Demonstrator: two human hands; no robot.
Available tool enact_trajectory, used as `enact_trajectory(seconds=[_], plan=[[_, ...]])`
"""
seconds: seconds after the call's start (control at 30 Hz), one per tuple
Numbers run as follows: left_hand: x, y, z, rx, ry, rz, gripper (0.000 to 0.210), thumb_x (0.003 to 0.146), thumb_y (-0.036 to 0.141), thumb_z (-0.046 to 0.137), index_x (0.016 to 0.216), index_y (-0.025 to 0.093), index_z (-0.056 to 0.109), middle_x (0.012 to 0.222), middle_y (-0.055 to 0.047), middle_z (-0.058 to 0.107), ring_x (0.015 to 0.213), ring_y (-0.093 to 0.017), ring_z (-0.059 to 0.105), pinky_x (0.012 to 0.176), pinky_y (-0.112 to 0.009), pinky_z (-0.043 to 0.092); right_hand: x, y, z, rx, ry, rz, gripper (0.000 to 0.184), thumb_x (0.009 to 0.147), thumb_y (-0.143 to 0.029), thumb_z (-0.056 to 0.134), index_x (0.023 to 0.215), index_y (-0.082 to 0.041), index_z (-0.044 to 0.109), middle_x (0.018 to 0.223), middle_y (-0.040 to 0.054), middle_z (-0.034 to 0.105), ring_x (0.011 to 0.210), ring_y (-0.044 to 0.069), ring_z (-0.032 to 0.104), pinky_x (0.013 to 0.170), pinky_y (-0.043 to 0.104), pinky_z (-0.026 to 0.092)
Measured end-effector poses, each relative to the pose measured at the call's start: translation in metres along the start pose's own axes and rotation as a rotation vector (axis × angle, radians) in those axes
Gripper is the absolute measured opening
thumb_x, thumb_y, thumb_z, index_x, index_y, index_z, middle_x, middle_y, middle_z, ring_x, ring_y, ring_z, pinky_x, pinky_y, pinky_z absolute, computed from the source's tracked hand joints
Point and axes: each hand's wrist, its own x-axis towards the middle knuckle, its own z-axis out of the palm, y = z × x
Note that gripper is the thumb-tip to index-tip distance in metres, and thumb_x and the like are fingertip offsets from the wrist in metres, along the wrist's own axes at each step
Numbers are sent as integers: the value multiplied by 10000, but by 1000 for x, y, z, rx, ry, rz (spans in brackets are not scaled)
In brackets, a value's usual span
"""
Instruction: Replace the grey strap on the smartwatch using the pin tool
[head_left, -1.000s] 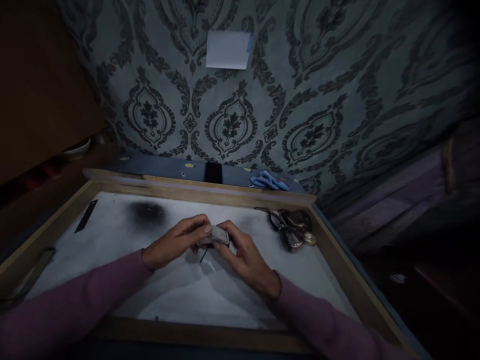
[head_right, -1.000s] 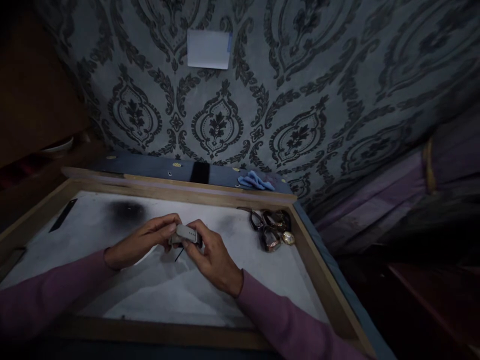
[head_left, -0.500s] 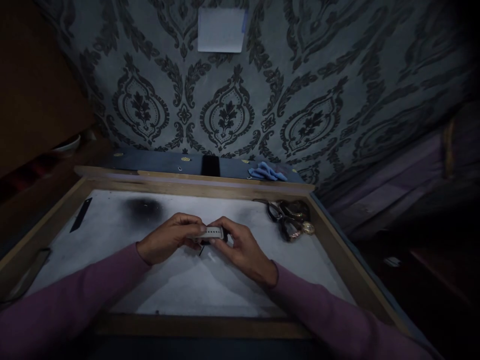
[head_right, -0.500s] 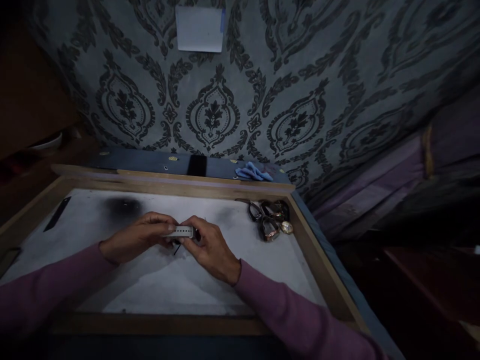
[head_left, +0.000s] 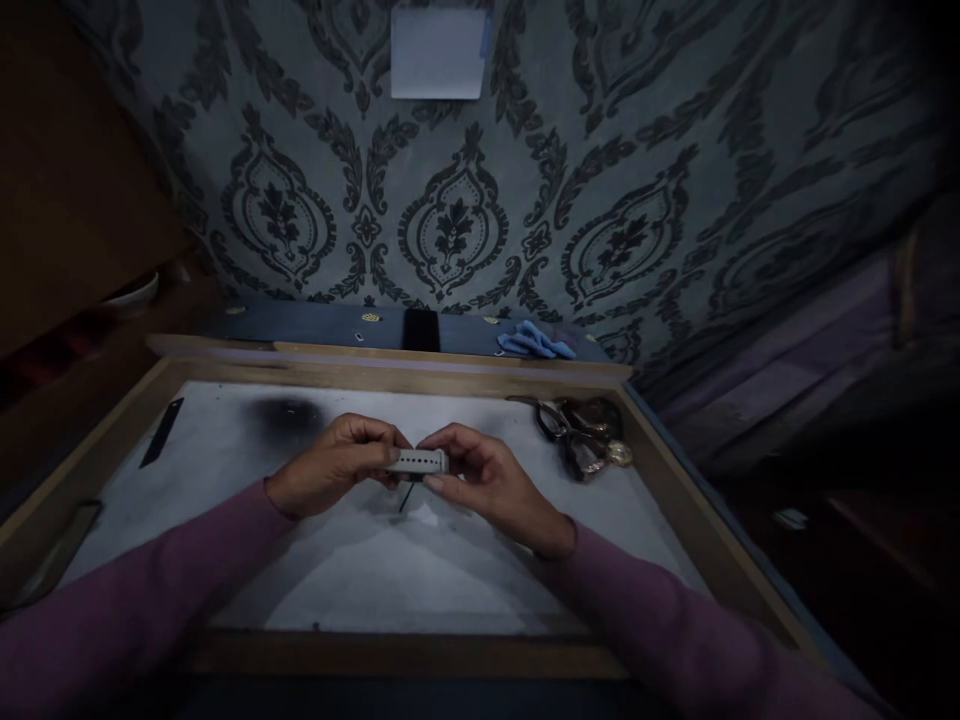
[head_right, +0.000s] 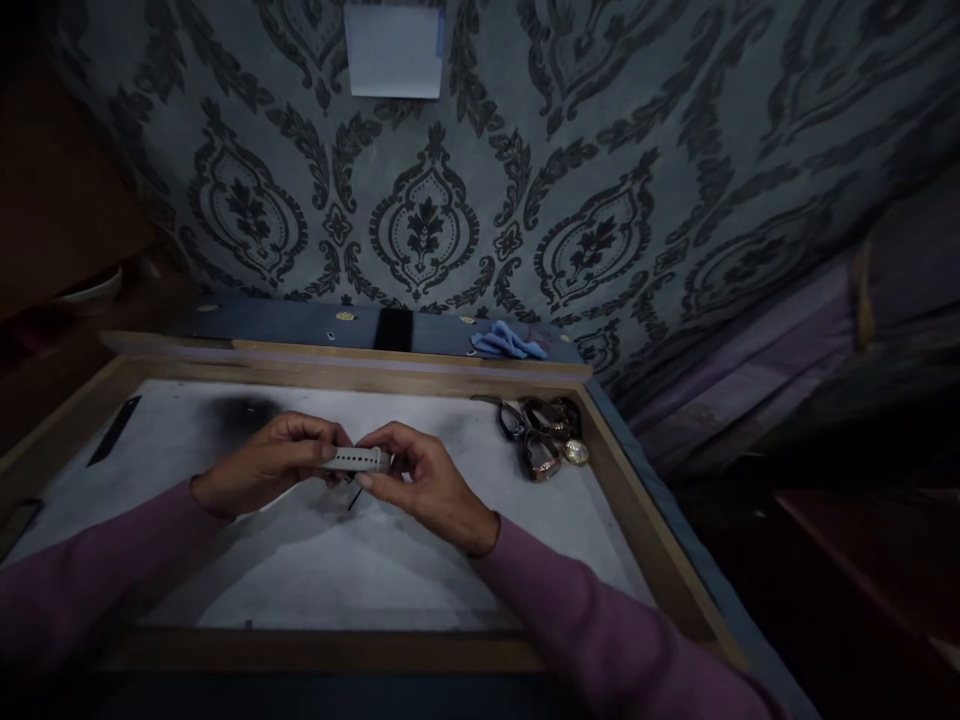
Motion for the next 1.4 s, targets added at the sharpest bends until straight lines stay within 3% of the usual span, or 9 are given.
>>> enact_trajectory(seconds=[0.13, 0.27, 0.53, 0.73, 0.93, 1.07, 1.4], plan=[[-1, 0, -1, 48, -26, 31, 225, 716, 311, 768, 690, 98, 703, 702, -33, 653, 629, -103, 597, 618, -209, 492, -1, -6, -2, -21, -15, -4, 284, 820, -442, 723, 876, -179, 634, 744, -18, 571, 610, 95, 444, 568, 242, 364], [-2, 0, 0, 81, -43, 74, 256, 773, 356, 735, 728, 127, 630, 706, -17, 637, 646, -122, 609, 633, -243, 506, -1, -7, -2, -55, -11, -12, 317, 821, -473, 712, 856, -173, 616, 752, -6, 581, 650, 112, 468, 577, 246, 364], [-7, 6, 7, 475, -74, 188, 263, 831, 345, 690, 703, 157, 559, 693, 19, 542, 640, -100, 488, 593, -219, 406, -3, -6, 1, -249, -25, -131, 153, 876, -329, 652, 859, -184, 608, 766, -7, 575, 653, 113, 467, 607, 250, 392], [-10, 13, 6, 637, -121, 299, 216, 847, 310, 656, 704, 156, 603, 746, -13, 593, 684, -124, 533, 615, -230, 416, -3, -8, -2, -353, -39, -243, 143, 893, -325, 656, 855, -194, 614, 817, 19, 574, 726, 142, 510, 642, 273, 420], [-9, 16, 4, 568, -126, 198, 228, 814, 306, 677, 685, 153, 567, 781, -26, 623, 729, -136, 561, 649, -234, 439, -3, -11, -4, -276, -86, -213, 271, 884, -432, 656, 776, -188, 609, 940, 56, 513, 840, 168, 506, 677, 287, 444], [-7, 13, 5, 455, -119, 148, 230, 785, 260, 683, 663, 156, 519, 801, -27, 639, 744, -130, 566, 673, -236, 444, -2, -11, -4, -207, -113, -144, 287, 883, -448, 657, 783, -181, 631, 927, 43, 523, 792, 145, 490, 667, 274, 425], [-5, 9, 5, 432, -104, 90, 235, 766, 283, 694, 668, 158, 521, 761, -9, 606, 707, -118, 529, 653, -237, 417, -1, -10, -3, -151, -108, -80, 263, 868, -415, 677, 752, -184, 627, 912, 37, 531, 792, 143, 501, 653, 275, 413]])
